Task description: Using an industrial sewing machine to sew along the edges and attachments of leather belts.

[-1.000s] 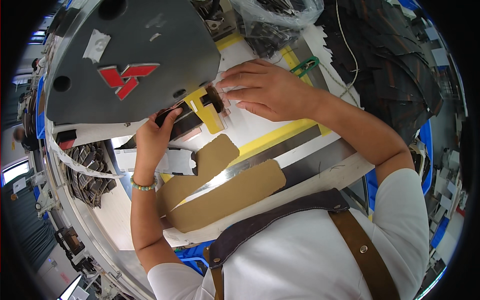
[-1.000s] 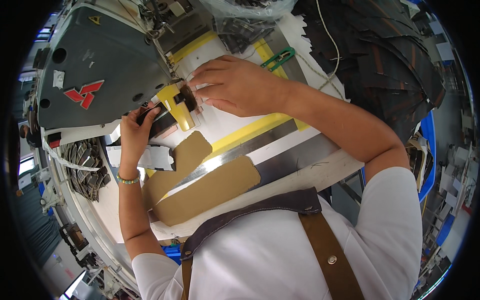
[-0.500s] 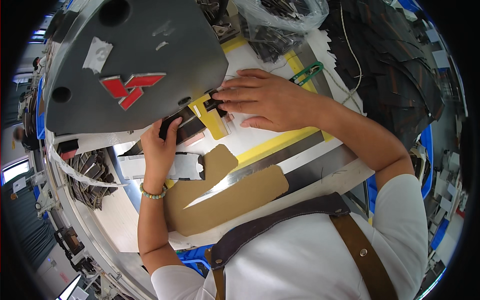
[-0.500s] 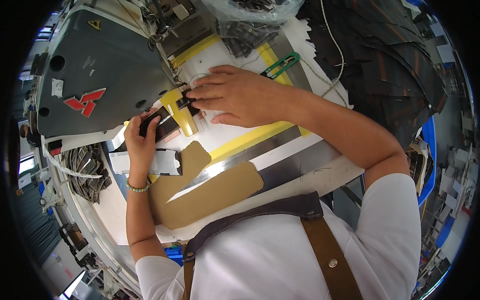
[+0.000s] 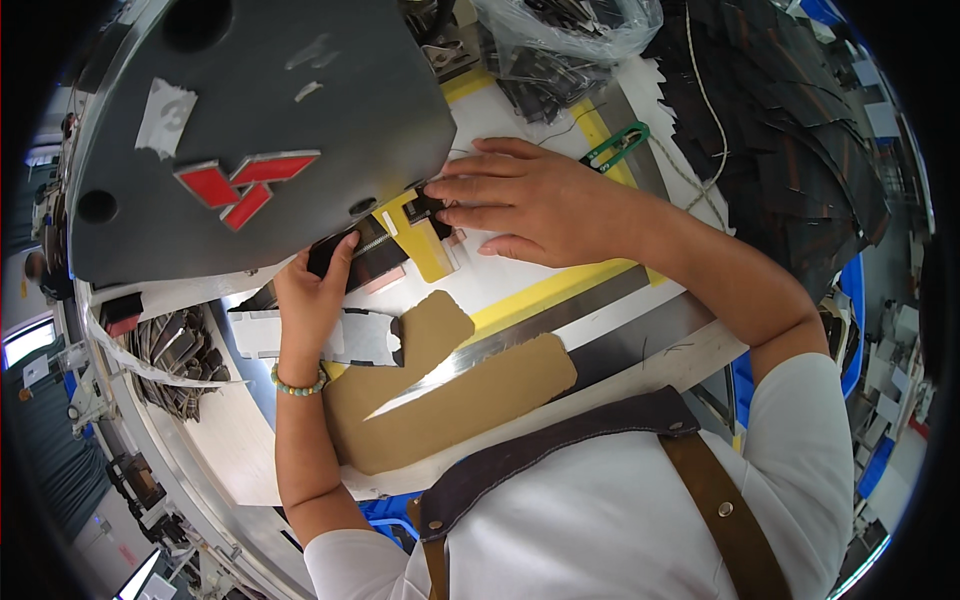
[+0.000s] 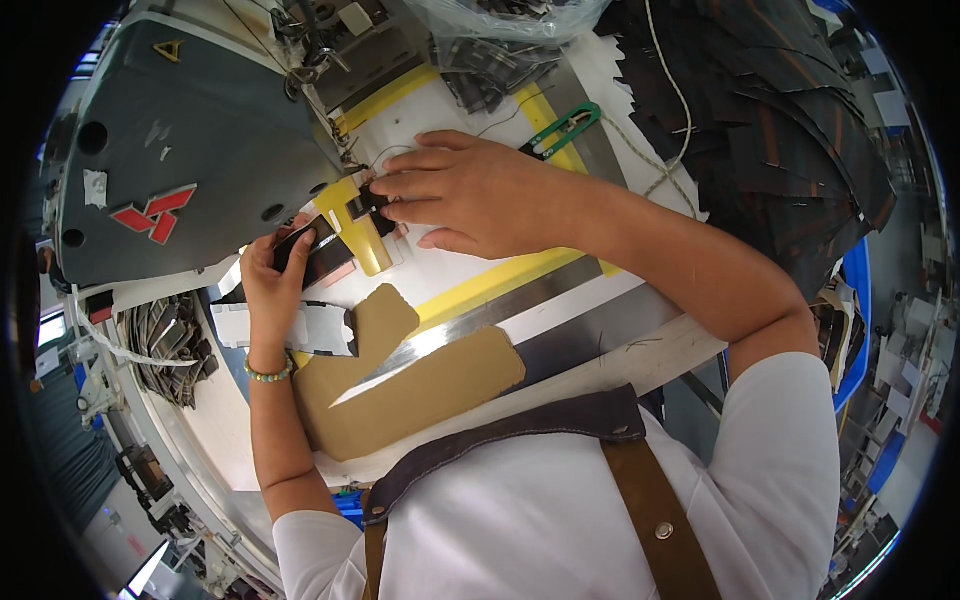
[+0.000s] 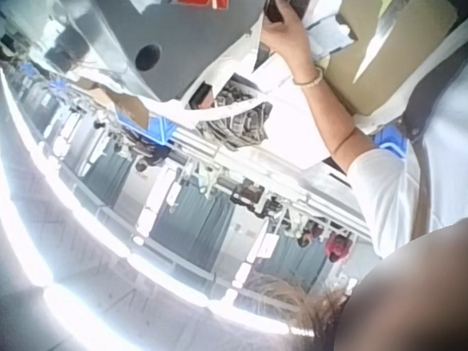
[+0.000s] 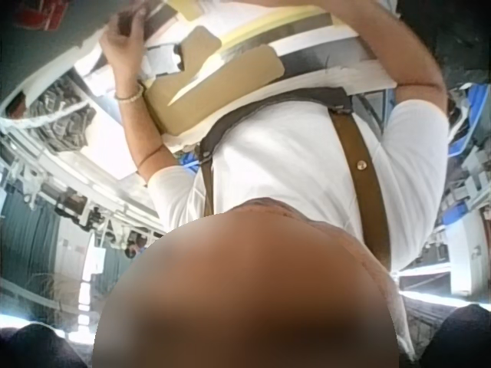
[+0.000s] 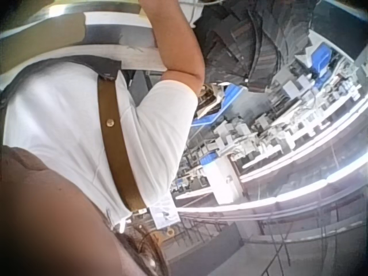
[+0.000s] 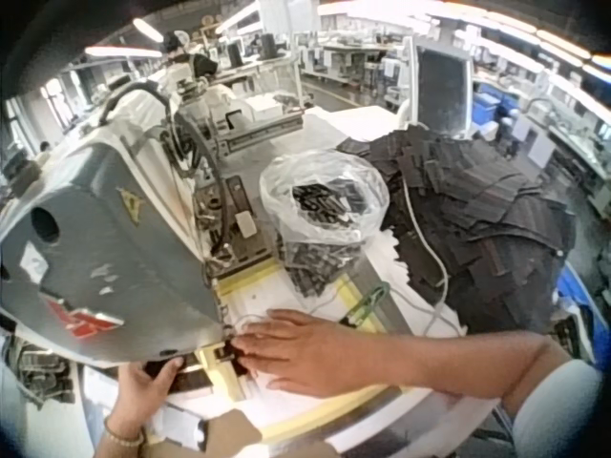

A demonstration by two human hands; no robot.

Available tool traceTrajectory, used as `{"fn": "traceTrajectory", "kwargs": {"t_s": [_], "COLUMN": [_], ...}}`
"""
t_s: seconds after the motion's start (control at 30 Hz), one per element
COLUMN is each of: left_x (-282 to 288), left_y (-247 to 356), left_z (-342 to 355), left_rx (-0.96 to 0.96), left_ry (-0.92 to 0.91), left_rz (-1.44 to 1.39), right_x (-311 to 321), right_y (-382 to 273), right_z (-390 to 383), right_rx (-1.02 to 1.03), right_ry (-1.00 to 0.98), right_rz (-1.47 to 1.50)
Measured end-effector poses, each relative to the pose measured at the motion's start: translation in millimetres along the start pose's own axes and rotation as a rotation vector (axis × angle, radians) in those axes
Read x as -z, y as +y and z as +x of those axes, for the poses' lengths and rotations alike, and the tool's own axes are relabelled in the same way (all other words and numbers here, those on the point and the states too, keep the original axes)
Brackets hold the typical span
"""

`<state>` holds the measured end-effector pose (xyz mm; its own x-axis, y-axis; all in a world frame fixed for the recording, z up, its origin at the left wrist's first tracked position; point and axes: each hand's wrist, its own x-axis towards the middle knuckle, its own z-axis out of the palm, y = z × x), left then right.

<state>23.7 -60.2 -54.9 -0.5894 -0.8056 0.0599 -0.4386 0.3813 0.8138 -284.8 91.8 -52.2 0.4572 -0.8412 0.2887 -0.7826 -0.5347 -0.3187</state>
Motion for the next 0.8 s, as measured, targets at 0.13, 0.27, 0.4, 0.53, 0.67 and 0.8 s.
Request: {"fn": "traceTrajectory", "kwargs": {"t_s": [0.13, 0.27, 0.4, 0.53, 0.67, 0.8], "left_x": [0, -3, -3, 11, 6, 2], "left_y": [4, 8, 17, 29, 42, 42], "left_z": [-1, -2, 0, -9, -28, -33], "left_rx": [0.024, -0.031, -0.298, -0.45, -0.573, -0.498], "left_ry": [-0.033, -0.015, 0.078, -0.019, -0.206, -0.241], "left_rz": [0.005, 0.054, 0.288, 0.559, 0.624, 0.619], "right_x": [0, -5, 5, 15, 3, 4], "right_y": [1, 3, 4, 1, 2, -3], "right_z": [1, 1, -1, -2, -3, 0], "right_rx": [0.003, 0.014, -0.054, -0.039, 0.04, 0.011], "right_ry": [0.004, 0.045, 0.11, 0.172, 0.062, 0.026], "right_rz": [0.002, 0.016, 0.105, 0.164, 0.05, -0.01]}}
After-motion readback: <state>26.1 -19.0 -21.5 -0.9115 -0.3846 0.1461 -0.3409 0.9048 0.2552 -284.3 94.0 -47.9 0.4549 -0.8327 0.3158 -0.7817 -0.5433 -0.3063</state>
